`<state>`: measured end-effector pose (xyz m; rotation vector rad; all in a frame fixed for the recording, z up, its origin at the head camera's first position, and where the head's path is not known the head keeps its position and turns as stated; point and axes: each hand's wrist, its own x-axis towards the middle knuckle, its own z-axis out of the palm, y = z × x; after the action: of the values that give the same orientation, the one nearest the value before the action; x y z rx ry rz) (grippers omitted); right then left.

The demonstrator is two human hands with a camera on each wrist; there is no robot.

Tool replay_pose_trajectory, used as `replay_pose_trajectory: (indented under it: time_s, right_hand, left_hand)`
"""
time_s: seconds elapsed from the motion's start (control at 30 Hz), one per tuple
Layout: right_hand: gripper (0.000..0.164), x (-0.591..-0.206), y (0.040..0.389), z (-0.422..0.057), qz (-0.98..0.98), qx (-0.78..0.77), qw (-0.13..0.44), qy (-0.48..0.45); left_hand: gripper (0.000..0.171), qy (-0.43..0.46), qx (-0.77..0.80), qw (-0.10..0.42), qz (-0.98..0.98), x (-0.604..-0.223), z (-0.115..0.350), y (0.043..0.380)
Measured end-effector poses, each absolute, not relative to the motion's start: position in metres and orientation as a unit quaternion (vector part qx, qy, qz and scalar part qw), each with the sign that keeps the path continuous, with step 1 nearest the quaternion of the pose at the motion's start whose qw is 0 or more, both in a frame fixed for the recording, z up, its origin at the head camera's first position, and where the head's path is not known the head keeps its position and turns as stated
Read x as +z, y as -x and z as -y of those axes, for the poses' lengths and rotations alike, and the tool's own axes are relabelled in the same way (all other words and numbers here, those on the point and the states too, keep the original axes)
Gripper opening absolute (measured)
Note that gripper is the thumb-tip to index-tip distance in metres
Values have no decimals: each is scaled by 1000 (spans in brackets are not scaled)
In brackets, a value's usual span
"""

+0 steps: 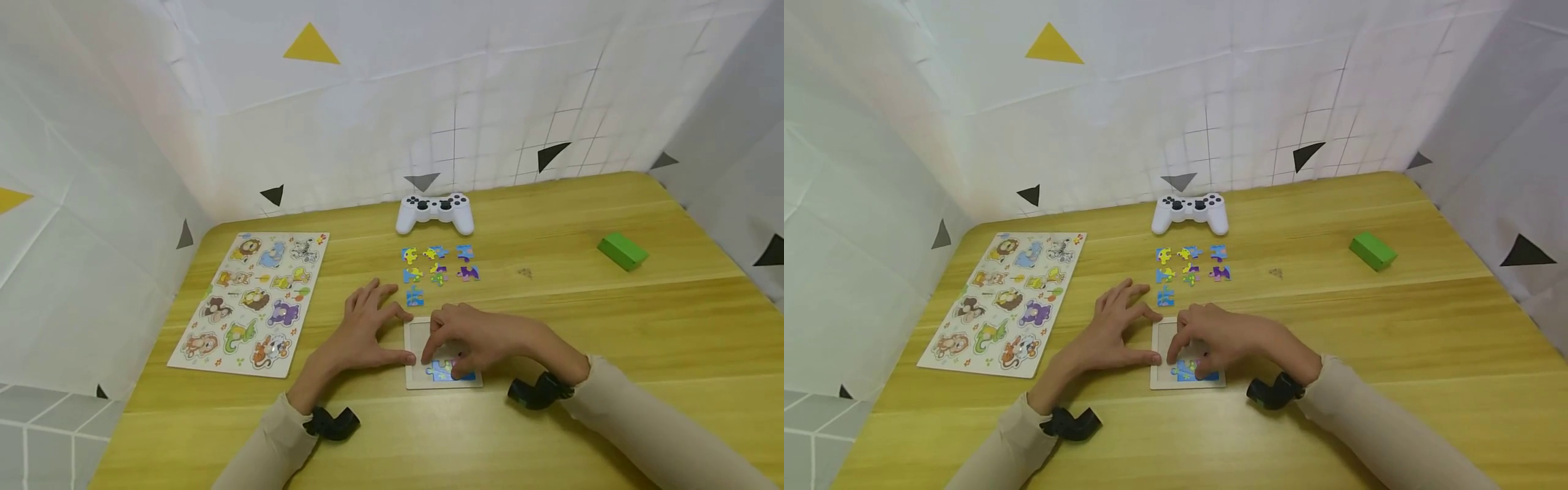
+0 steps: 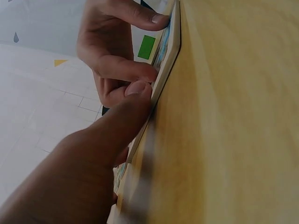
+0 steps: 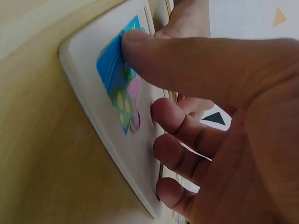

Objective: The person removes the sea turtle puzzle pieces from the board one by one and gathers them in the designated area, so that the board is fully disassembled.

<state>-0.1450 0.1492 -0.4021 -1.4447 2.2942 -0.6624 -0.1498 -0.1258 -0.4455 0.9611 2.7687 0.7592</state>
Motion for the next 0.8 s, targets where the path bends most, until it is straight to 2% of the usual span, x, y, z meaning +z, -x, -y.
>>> replay_pose_trajectory:
  time_s: [0.2, 0.8]
  right_hand:
    - [42, -405, 146, -151, -806, -234, 165, 519]
    - [39, -403, 144, -149, -812, -230, 194, 501]
  left_hand:
    - [57, -313, 248, 63, -915, -445, 126, 150]
    - [58, -313, 244, 58, -916, -447, 126, 150]
